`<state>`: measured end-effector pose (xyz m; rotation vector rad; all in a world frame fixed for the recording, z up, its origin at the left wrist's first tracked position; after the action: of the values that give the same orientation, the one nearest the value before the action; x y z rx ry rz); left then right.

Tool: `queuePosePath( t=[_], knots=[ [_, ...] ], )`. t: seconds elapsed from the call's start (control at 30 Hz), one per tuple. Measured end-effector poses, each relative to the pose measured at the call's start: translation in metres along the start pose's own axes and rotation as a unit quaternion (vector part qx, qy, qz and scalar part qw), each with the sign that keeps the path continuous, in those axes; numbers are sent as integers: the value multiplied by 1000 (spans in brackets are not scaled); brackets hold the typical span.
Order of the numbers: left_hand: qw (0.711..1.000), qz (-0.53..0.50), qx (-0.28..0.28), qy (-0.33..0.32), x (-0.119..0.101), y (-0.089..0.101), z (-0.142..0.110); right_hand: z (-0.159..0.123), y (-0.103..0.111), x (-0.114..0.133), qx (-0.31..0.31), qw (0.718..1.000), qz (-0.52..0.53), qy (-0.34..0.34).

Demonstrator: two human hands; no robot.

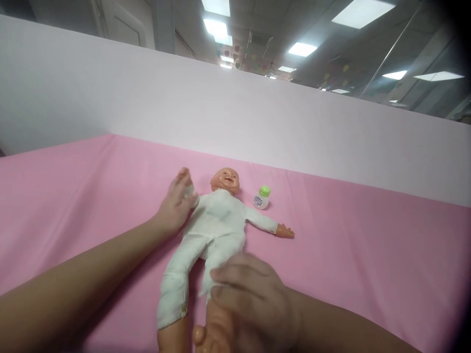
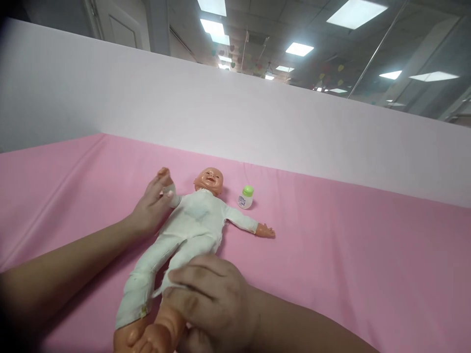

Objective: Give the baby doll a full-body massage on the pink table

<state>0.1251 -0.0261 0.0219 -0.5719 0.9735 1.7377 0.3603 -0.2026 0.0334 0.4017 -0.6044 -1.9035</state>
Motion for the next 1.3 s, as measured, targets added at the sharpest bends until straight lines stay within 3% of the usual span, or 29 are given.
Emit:
queuePosePath(
  t=[0.07,0.17,0.23,0.37,0.5,0.6,0.73,0.87,0.97,1.1,1.2,1.3],
  knots=[
    [985,36,129,-108,-14,-11,-9,0,5,-8,-37,998,-30,-52],
    [944,86,277,-155,-21,-21,-20,-6,1,-29,-34,990,-78,-113],
    [930,110,315,-153,-21,-23,-24,-9,-5,-47,-2,983,-97,-154],
    [922,145,329,-139,-19,-23,-24,-12,-15,-68,26,971,-76,-226],
    [929,150,312,-129,-18,-22,-23,-13,-18,-67,26,975,-75,-206],
    [947,130,268,-123,-19,-21,-23,-13,-14,-61,33,978,-95,-183],
    [979,94,160,-88,-15,-15,-16,-7,-4,-42,41,981,-109,-153],
    [996,69,44,23,4,-2,0,-1,-1,-17,38,991,-28,-128],
    [991,53,-14,121,25,11,13,-2,-11,-4,111,988,62,-86],
    [974,8,-89,207,44,20,20,-10,-23,4,232,970,73,-31],
    [975,-27,-105,194,45,18,18,-12,-23,3,245,967,65,-33],
    [983,-41,-78,163,38,12,13,-10,-20,2,228,971,70,-23]
  ],
)
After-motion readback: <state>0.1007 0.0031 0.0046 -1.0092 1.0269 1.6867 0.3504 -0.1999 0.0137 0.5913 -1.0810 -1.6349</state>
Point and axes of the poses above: each hand's wrist, its own z-axis towards the middle knuckle, its own y-axis out of the back of the hand, x = y × z, the point moved 2 cm from there along z, towards the middle knuckle, and after that the axes turned 11 degrees about -z, right-handed, at the moved point
